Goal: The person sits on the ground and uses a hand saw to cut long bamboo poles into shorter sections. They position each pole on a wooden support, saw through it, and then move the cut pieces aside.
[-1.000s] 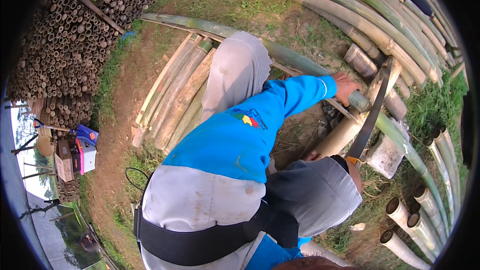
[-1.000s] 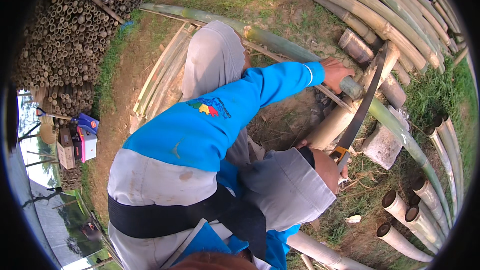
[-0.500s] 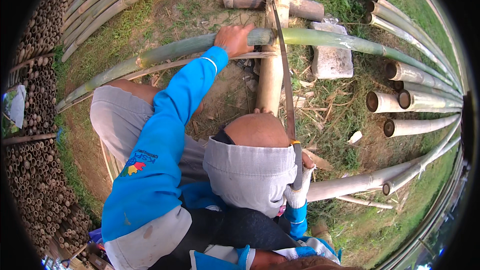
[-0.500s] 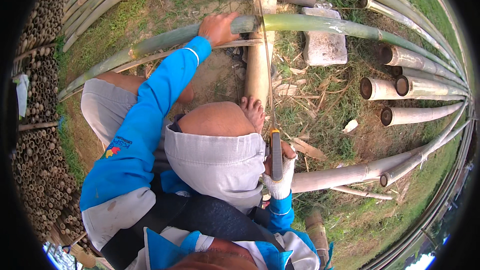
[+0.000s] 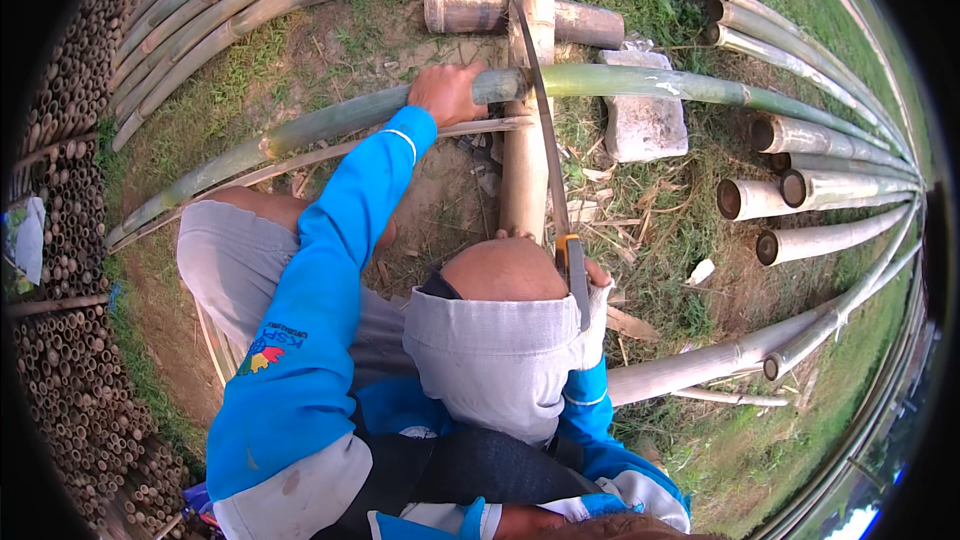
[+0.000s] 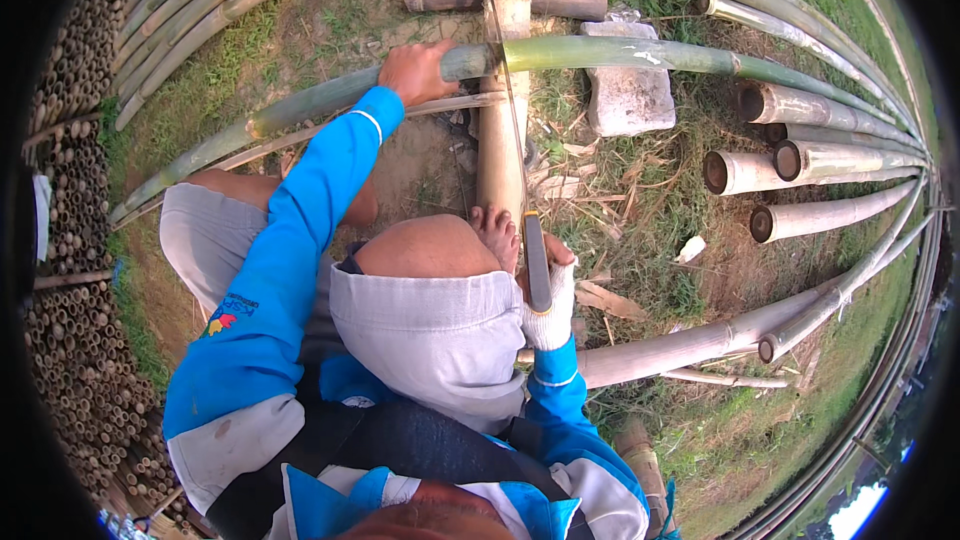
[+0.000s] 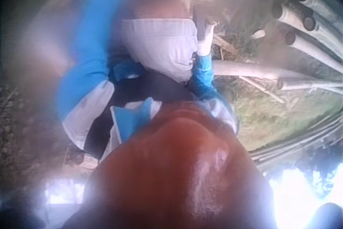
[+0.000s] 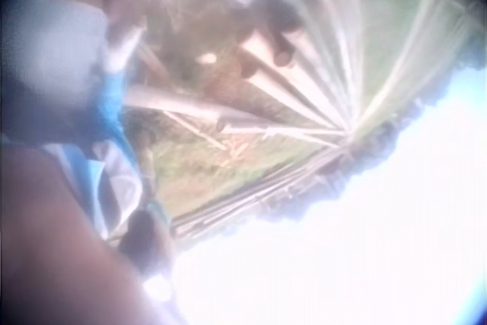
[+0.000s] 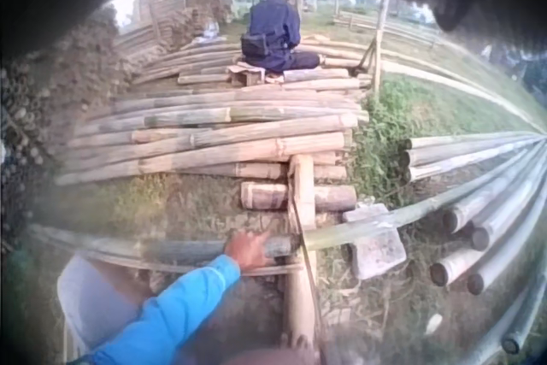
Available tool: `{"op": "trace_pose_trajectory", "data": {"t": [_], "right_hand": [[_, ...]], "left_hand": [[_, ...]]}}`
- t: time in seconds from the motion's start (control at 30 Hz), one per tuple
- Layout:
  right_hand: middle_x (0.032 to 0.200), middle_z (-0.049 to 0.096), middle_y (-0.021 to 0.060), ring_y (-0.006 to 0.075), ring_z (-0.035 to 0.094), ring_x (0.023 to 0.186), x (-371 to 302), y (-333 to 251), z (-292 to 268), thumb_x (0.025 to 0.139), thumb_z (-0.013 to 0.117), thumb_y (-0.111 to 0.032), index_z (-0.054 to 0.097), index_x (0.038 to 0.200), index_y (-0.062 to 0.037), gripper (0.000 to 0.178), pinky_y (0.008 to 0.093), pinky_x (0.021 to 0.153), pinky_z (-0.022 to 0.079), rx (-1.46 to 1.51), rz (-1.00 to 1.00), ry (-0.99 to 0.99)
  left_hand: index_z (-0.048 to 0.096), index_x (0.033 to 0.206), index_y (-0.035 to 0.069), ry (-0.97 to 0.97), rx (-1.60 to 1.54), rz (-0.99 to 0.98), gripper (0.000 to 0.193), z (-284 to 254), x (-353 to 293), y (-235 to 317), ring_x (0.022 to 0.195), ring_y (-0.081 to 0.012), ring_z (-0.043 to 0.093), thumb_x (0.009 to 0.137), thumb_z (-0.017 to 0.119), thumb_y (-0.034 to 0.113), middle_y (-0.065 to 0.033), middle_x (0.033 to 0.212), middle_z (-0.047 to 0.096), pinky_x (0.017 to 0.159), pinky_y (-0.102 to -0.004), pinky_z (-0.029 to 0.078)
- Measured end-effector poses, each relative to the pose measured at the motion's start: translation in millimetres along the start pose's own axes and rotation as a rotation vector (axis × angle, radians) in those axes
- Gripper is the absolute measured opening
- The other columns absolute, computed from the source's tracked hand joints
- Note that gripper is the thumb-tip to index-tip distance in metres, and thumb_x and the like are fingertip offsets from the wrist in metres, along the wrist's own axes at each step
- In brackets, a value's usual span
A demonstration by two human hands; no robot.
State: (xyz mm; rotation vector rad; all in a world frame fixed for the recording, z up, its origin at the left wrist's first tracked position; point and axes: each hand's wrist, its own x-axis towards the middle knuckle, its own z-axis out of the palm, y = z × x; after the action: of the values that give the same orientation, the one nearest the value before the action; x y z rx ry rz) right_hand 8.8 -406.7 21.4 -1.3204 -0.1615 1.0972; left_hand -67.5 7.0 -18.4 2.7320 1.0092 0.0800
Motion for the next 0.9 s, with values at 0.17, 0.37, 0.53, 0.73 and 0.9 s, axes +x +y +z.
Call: {"op": "trace_pose_trajectory", "data": {"t": [0.17,0.37,0.53,0.73,0.9], "right_hand": [[0.102,0.056,0.0014,0.0104,0.055,0.088,-38.7,-6.8,-11.0,0.095,0.07,-0.003,0.054,0.136,-0.0062,0.044,0.0286,0.081,0.049,-0.373,-0.263,0.057],[0.096,0.05,0.0042,0.0152,0.05,0.084,122.2,-13.8,56.1,0.09,0.066,0.004,0.049,0.134,-0.0023,0.047,0.0308,0.08,0.048,-0.624,-0.77,-0.002],[0.121,0.057,0.0117,0.0197,0.059,0.104,51.0,0.3,15.2,0.104,0.063,-0.019,0.046,0.14,-0.0016,0.043,0.0309,0.093,0.051,0.285,-0.045,-0.157],[0.126,0.063,0.0085,0.0164,0.063,0.111,-56.6,3.3,-8.7,0.106,0.061,-0.015,0.051,0.141,-0.0077,0.037,0.0343,0.103,0.05,-0.438,-0.391,-0.075],[0.101,0.054,0.0046,0.0148,0.055,0.087,129.4,41.6,-14.6,0.093,0.059,0.003,0.052,0.133,-0.0028,0.041,0.03,0.085,0.05,-0.476,-0.462,-0.011]], "left_hand": [[0.069,0.133,0.015,0.0,-0.013,-0.028,0.066,2.8,-1.9,1.4,0.095,-0.0394,0.078,0.077,0.087,0.045,-0.0187,0.109,0.079,0.084,-0.054,0.063],[0.07,0.127,0.012,-0.028,0.009,-0.024,0.065,0.2,6.6,3.5,0.098,-0.04,0.077,0.075,0.088,0.047,-0.0201,0.108,0.079,0.084,-0.0517,0.062],[0.07,0.13,0.012,-0.005,-0.031,0.02,0.067,3.9,5.7,-1.2,0.095,-0.0433,0.077,0.075,0.088,0.047,-0.0235,0.1,0.079,0.085,-0.0561,0.06],[0.071,0.129,0.012,-0.025,-0.046,-0.036,0.066,5.3,-24.2,-9.9,0.092,-0.0435,0.077,0.074,0.087,0.045,-0.0237,0.099,0.079,0.084,-0.0563,0.06],[0.07,0.13,0.013,0.029,-0.034,-0.004,0.068,4.8,5.9,4.7,0.096,-0.0433,0.077,0.074,0.088,0.047,-0.0226,0.101,0.079,0.087,-0.0552,0.06]]}}
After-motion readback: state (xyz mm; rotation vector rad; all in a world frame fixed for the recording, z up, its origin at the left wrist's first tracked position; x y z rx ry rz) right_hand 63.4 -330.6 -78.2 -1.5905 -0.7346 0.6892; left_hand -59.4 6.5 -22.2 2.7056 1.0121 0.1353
